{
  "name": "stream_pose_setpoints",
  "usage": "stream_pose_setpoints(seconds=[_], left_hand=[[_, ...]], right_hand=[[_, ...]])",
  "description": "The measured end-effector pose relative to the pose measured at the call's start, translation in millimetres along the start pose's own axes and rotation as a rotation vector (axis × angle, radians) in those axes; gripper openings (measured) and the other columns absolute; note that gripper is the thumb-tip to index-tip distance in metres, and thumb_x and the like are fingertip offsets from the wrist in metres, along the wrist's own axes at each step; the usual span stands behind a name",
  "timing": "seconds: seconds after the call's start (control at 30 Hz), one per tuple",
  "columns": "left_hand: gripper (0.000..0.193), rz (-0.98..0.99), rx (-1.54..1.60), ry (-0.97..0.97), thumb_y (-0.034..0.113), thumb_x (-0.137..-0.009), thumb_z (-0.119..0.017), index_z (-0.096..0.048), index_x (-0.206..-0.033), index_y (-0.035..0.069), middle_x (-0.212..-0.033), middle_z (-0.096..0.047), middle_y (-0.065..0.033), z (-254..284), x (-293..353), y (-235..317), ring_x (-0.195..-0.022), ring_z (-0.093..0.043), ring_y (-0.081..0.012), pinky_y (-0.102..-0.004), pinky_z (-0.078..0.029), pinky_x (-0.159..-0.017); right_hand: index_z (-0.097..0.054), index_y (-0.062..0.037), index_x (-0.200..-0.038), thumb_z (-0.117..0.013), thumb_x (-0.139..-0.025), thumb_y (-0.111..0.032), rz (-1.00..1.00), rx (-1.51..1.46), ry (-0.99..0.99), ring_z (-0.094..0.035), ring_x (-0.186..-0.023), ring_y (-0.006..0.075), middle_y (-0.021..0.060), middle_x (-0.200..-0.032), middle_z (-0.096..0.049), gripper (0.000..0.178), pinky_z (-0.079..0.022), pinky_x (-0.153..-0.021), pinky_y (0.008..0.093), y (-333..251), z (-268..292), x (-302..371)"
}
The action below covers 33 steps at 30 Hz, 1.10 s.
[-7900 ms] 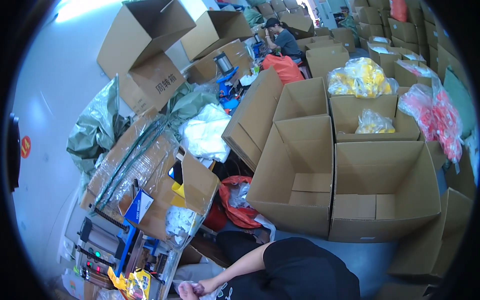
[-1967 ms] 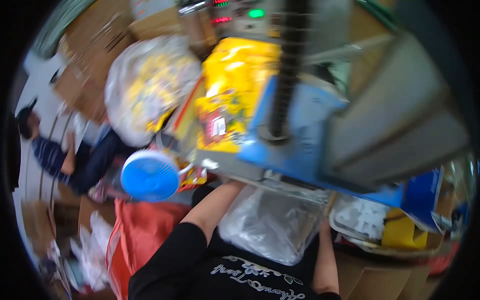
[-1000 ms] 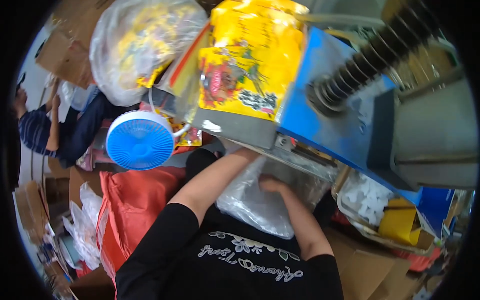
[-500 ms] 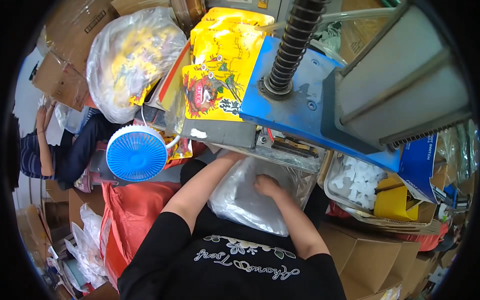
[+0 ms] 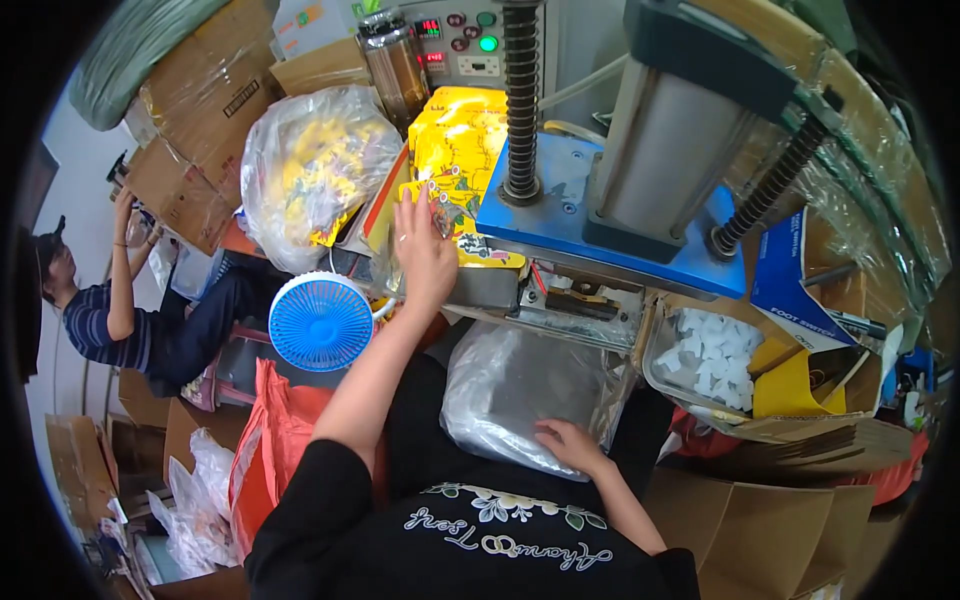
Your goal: Manually sealing yellow product packets into plastic bags using a heat sealing machine.
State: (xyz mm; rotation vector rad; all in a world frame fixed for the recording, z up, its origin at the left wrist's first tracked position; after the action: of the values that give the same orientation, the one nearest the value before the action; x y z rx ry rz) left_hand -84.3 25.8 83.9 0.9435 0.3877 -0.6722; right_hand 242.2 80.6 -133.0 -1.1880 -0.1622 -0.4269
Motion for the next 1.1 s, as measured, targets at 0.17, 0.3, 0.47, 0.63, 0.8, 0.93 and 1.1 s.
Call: stream_pose_setpoints(seconds=[0.17,0.3,0.47,0.63,0.8,0.93,1.1], left_hand=[[0.079,-0.010,-0.200,-0.018,-0.006,-0.069,-0.054,-0.042,-0.144,0.013,-0.154,-0.024,-0.0222,-47.0,-10.9,-14.5,-0.144,-0.022,-0.0389,-0.0519,-0.021,-0.114],[0.080,-0.073,-0.143,0.123,-0.007,-0.067,-0.053,-0.044,-0.143,0.015,-0.155,-0.028,-0.0167,-34.9,-25.8,-6.4,-0.145,-0.021,-0.0351,-0.0565,-0.016,-0.114],[0.076,-0.325,-0.350,-0.011,0.001,-0.070,-0.062,-0.047,-0.141,0.021,-0.155,-0.033,-0.0057,-57.6,-66.8,-1.6,-0.146,-0.023,-0.0295,-0.0617,-0.008,-0.115],[0.057,-0.403,-0.543,-0.302,0.010,-0.079,-0.059,-0.056,-0.134,0.027,-0.149,-0.043,0.0022,-83.9,-60.5,-14.7,-0.142,-0.032,-0.0223,-0.0625,-0.006,-0.114],[0.055,-0.516,-0.463,-0.317,0.010,-0.077,-0.060,-0.060,-0.129,0.031,-0.145,-0.049,0.0028,-77.1,-43.6,-0.9,-0.139,-0.038,-0.0233,-0.0631,-0.008,-0.113],[0.059,-0.402,-0.282,-0.225,0.009,-0.076,-0.061,-0.057,-0.133,0.026,-0.150,-0.042,-0.0075,-50.1,-41.0,-0.3,-0.141,-0.033,-0.0279,-0.0627,-0.014,-0.112],[0.062,-0.321,-0.155,-0.127,0.026,-0.083,-0.067,-0.048,-0.140,0.013,-0.151,-0.037,-0.0166,-11.5,15.6,11.2,-0.144,-0.025,-0.0348,-0.0551,-0.013,-0.116]], right_hand=[[-0.063,-0.0033,-0.119,-0.064,-0.090,-0.024,0.041,0.019,0.040,-0.066,-0.100,0.0288,0.0168,-0.113,-0.067,0.035,-0.051,-0.086,0.0356,-22.9,8.1,6.9],[-0.064,-0.0039,-0.118,-0.063,-0.090,-0.024,0.046,0.006,0.077,-0.065,-0.101,0.0308,0.0173,-0.115,-0.065,0.034,-0.051,-0.086,0.0370,-5.8,11.4,12.7],[-0.064,-0.0051,-0.119,-0.063,-0.090,-0.023,0.039,0.064,0.024,-0.065,-0.101,0.0322,0.0173,-0.115,-0.065,0.033,-0.050,-0.087,0.0381,-15.8,8.6,13.3],[-0.064,-0.0059,-0.119,-0.063,-0.091,-0.023,0.056,0.098,0.042,-0.065,-0.101,0.0319,0.0169,-0.116,-0.064,0.033,-0.051,-0.087,0.0387,-16.0,9.1,12.5],[-0.063,-0.0059,-0.118,-0.062,-0.091,-0.023,0.151,0.142,0.060,-0.063,-0.104,0.0341,0.0173,-0.116,-0.064,0.032,-0.050,-0.090,0.0398,-36.9,26.5,25.1],[-0.065,-0.0042,-0.114,-0.062,-0.091,-0.021,0.245,0.191,0.192,-0.065,-0.100,0.0331,0.0168,-0.107,-0.067,0.028,-0.051,-0.088,0.0397,-104.4,74.2,38.9],[-0.067,0.0002,-0.106,-0.062,-0.091,-0.008,0.215,0.158,0.887,-0.065,-0.081,0.0186,0.0120,-0.098,-0.067,0.018,-0.051,-0.071,0.0295,-133.8,166.5,81.4]])
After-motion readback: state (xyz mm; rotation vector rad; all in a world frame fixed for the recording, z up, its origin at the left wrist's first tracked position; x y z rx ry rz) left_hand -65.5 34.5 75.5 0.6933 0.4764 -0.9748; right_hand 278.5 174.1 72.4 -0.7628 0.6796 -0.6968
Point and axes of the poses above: each hand's wrist, its own x-axis away from the middle knuckle, its own z-axis out of the back of the hand, y = z × x, the point moved 6 cm from there along -x, towards the middle knuckle
